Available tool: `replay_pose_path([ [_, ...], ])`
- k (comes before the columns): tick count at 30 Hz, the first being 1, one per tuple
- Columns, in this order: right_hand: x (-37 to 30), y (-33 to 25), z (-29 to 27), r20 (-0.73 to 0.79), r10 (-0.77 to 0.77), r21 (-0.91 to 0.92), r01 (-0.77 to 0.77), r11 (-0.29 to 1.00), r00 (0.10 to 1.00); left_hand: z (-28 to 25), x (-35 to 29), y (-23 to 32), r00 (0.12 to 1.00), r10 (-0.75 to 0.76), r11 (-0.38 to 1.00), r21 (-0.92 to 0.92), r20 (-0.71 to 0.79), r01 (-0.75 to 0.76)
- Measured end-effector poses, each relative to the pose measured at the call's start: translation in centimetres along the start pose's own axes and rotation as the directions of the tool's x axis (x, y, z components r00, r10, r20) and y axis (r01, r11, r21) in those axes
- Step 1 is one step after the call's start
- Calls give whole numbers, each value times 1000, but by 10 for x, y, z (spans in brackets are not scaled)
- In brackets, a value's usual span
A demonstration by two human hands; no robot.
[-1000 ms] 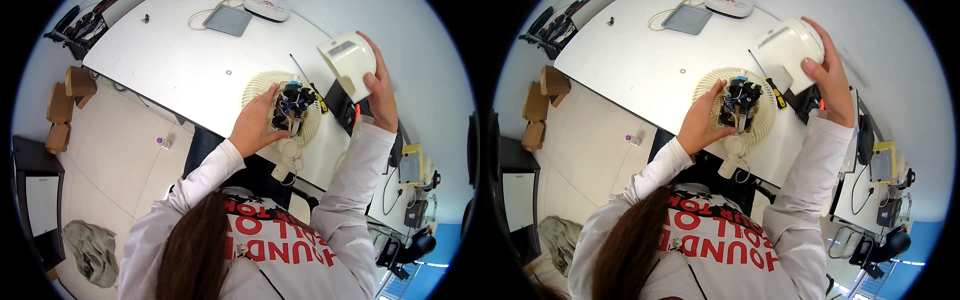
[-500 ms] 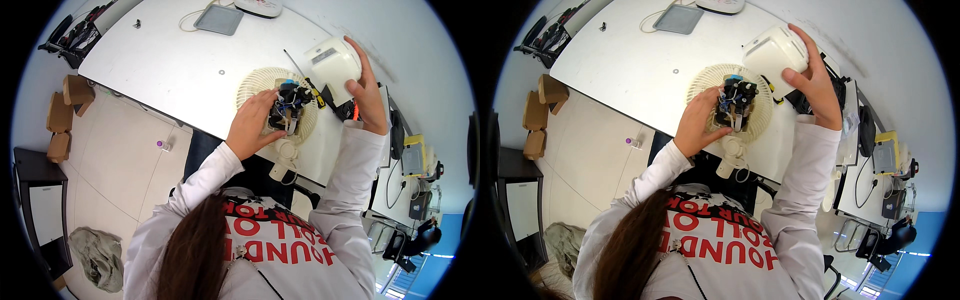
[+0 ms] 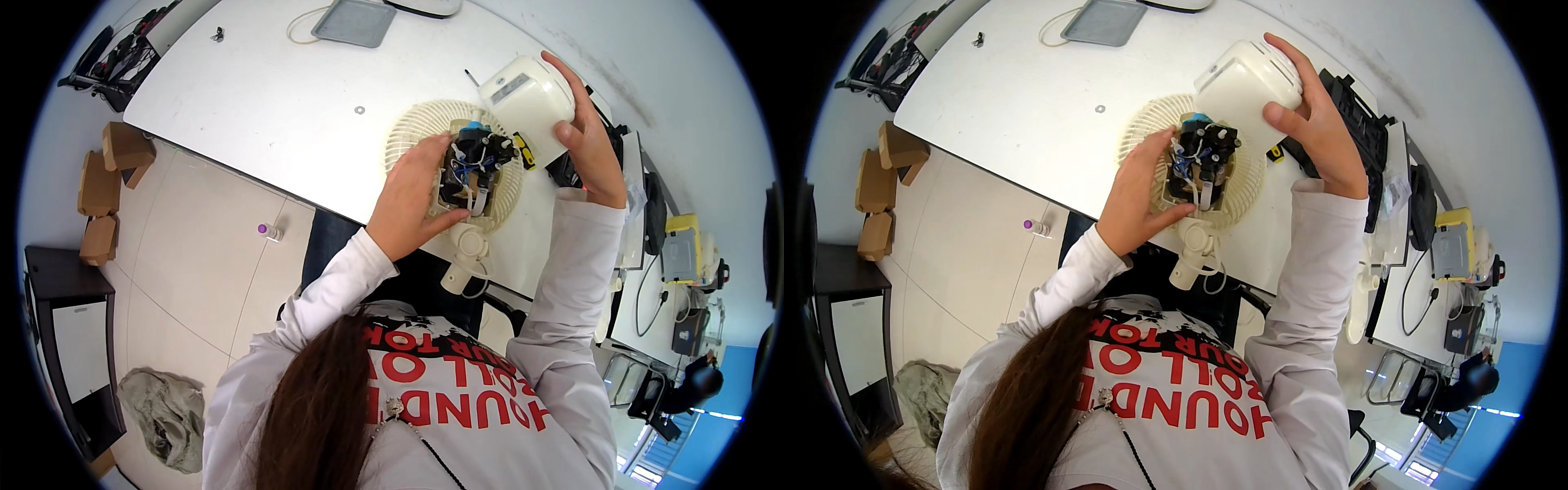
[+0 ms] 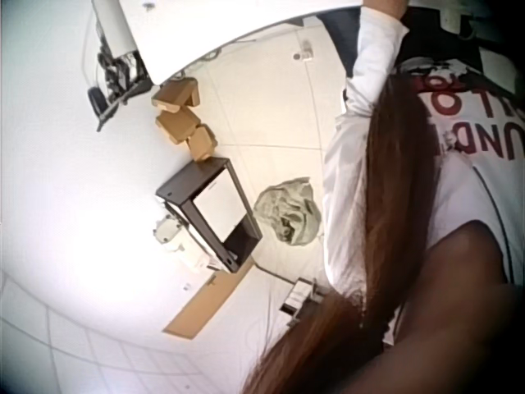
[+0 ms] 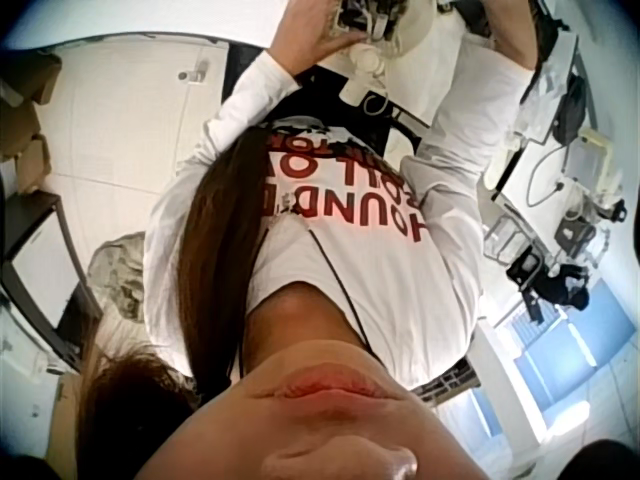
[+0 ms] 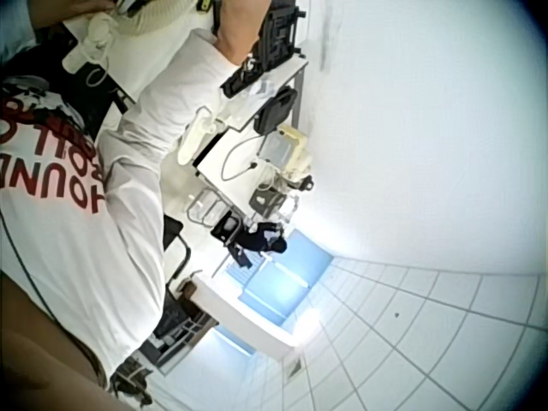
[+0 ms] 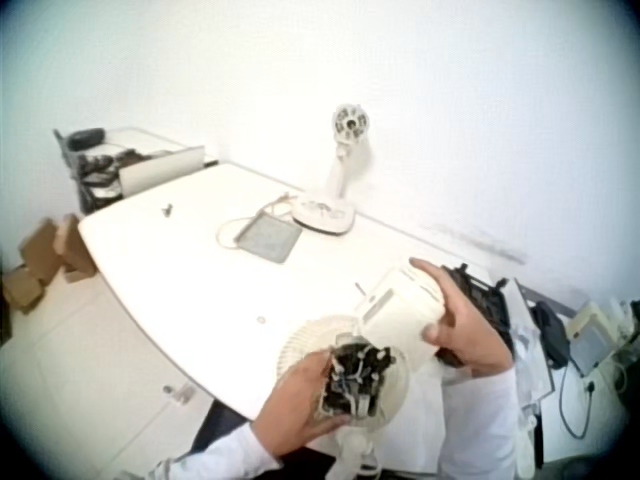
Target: The person assembles a small white electric fan on a white table. They use a screwdriver to tighten screws on the motor housing, then attach the rear grille, front grille, and base stand. The fan is reassembled and placed upright on the table.
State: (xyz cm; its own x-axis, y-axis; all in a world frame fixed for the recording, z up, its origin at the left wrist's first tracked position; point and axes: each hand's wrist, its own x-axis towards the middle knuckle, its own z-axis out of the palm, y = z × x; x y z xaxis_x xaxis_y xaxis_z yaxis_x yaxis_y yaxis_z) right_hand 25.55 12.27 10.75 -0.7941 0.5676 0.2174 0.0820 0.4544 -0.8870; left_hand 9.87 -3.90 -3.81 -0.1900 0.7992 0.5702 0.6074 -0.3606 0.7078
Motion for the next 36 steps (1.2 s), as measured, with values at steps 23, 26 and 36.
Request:
replay_pose_path([
  [23, 45, 32, -33, 223, 617, 385, -650, 655, 755, 4, 2, -16, 980, -100, 994, -53, -172, 92],
  [26, 57, 15, -22, 163, 664, 148, -683, 715, 730, 6, 0, -20, 970, -112, 993, -67, -216, 100],
  [36, 82, -28, 7, 244, 663, -354, -571, 741, 708, 13, 2, -30, 952, -31, 999, -16, -304, 28],
])
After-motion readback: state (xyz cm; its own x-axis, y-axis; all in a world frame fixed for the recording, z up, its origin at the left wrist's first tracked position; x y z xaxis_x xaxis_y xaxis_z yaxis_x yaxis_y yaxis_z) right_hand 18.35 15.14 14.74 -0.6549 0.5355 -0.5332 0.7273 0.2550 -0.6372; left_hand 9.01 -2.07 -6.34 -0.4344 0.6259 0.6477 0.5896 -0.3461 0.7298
